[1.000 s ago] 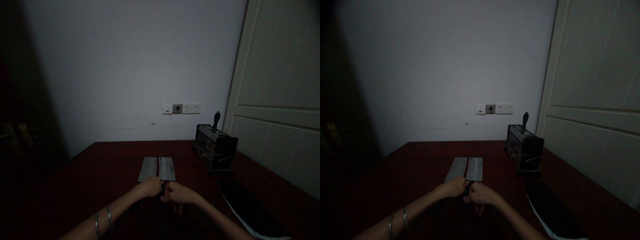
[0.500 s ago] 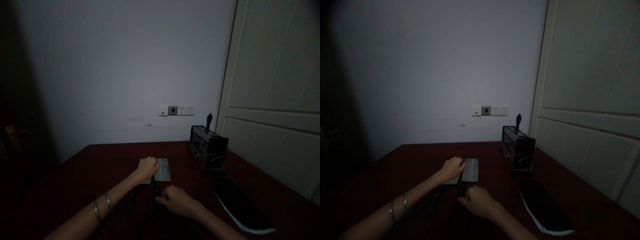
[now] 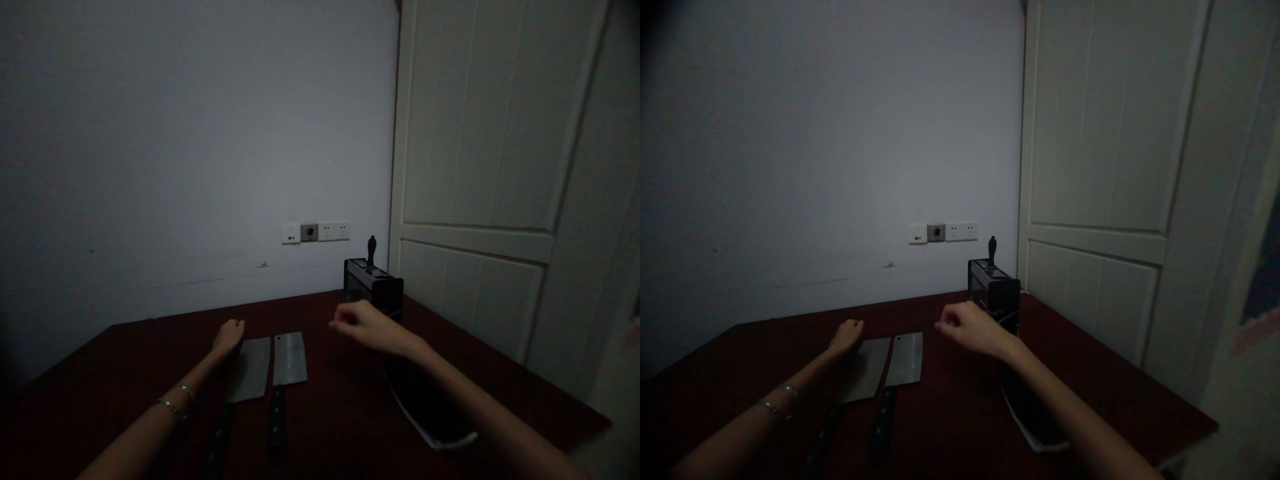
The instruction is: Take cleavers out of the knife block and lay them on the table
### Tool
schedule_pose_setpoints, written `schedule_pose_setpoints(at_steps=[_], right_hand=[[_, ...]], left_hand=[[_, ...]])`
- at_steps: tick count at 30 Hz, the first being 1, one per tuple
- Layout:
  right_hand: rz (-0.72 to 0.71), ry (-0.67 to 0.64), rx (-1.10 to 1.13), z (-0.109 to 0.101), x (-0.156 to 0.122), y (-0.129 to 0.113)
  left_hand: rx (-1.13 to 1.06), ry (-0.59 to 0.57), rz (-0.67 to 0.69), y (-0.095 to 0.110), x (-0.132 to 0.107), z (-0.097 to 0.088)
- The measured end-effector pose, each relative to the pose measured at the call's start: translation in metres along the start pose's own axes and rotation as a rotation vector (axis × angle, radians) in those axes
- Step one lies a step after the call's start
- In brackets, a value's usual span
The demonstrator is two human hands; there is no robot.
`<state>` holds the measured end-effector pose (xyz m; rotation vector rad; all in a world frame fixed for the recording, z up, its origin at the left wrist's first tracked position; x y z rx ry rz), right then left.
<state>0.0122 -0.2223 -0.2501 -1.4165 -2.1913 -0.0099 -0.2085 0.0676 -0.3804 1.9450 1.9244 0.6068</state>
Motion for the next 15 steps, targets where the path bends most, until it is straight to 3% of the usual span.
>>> schedule_pose_setpoints(at_steps=[4, 7, 11, 15], right_hand=[[0.102, 0.349, -0.233, -0.079, 0.014, 0.042], [0.221, 0.449, -0.42, -0.117, 0.028, 0.079], [0.334, 0.46, -0.442, -0.141, 0.045, 0.124], [0.46, 0.446, -0.371, -0.143, 0.056, 0.154]], left_hand=[[-0.089, 0.037, -0.065, -0.028, 0.022, 0.008], [-0.178, 0.072, -0.045, -0.036, 0.031, 0.012], [-0.282, 0.085, -0.046, -0.041, 0.036, 0.016], [-0.362, 0.072, -0.047, -0.048, 0.035, 0.02]])
Point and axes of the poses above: each hand's wrist, its own x-axis towards the middle knuckle, its own z-axis out of the palm, y = z × x, the point moved 2 cm from there along x, towards the middle knuckle, and after that the axes turned 15 degrees about -z, right-handed, at the moved point
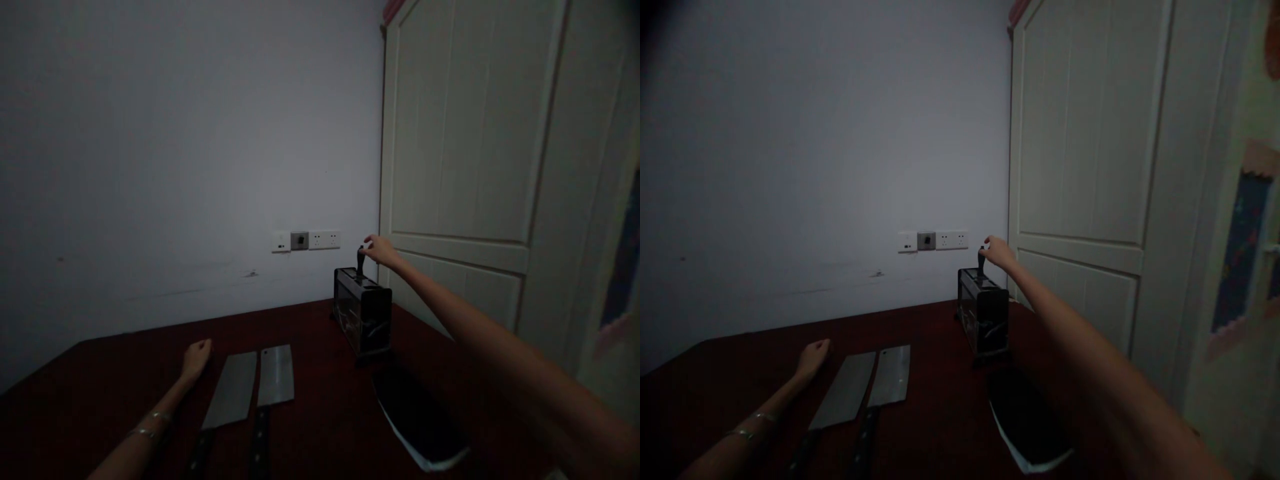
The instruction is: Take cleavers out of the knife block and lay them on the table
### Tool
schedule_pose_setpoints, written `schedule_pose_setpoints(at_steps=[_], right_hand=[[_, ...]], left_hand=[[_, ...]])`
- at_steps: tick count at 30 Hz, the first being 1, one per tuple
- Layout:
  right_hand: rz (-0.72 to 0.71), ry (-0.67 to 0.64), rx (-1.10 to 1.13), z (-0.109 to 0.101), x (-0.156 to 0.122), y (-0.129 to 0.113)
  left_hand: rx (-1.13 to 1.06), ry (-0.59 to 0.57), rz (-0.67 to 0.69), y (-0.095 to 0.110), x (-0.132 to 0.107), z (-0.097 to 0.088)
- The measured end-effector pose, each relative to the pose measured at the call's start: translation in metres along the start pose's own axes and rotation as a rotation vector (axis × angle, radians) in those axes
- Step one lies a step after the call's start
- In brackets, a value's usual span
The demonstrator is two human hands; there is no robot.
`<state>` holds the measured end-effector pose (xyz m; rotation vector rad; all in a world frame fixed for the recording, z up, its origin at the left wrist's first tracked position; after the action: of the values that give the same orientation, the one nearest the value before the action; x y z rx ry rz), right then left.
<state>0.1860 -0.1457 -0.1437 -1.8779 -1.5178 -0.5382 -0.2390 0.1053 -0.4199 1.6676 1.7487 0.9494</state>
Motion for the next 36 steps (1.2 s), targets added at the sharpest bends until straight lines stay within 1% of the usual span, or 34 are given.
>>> schedule_pose_setpoints(at_steps=[4, 7, 11, 15, 22, 27, 31, 36], right_hand=[[0.136, -0.033, 0.07, 0.015, 0.005, 0.01], [0.196, -0.06, 0.133, 0.026, 0.003, 0.014], [0.204, -0.06, 0.194, 0.035, 0.001, 0.017], [0.19, -0.043, 0.205, 0.036, 0.003, 0.017], [0.164, -0.013, 0.163, 0.029, 0.013, 0.018], [0.132, 0.01, 0.135, 0.021, 0.029, 0.017], [0.101, 0.046, 0.117, 0.005, 0.045, 0.011], [0.075, 0.097, 0.096, -0.025, 0.07, -0.004]], left_hand=[[-0.054, -0.017, 0.008, -0.003, -0.002, 0.0], [-0.075, -0.025, 0.007, -0.003, -0.003, 0.0], [-0.09, -0.032, 0.001, -0.004, -0.003, 0.001], [-0.099, -0.041, -0.002, -0.005, -0.002, 0.001], [-0.112, -0.031, 0.013, -0.006, 0.0, 0.001], [-0.124, -0.017, 0.026, -0.01, 0.006, 0.005], [-0.137, -0.016, 0.032, -0.014, 0.012, 0.008], [-0.145, -0.021, 0.021, -0.016, 0.015, 0.009]])
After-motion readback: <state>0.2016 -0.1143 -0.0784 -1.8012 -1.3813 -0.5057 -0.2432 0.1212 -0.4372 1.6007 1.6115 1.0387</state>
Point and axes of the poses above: each hand's wrist, its own x-axis towards the middle knuckle, its own z-axis out of the palm, y = z × x, the point moved 2 cm from there along x, towards the middle knuckle, and after that the axes turned 15 degrees about -z, right-handed, at the moved point
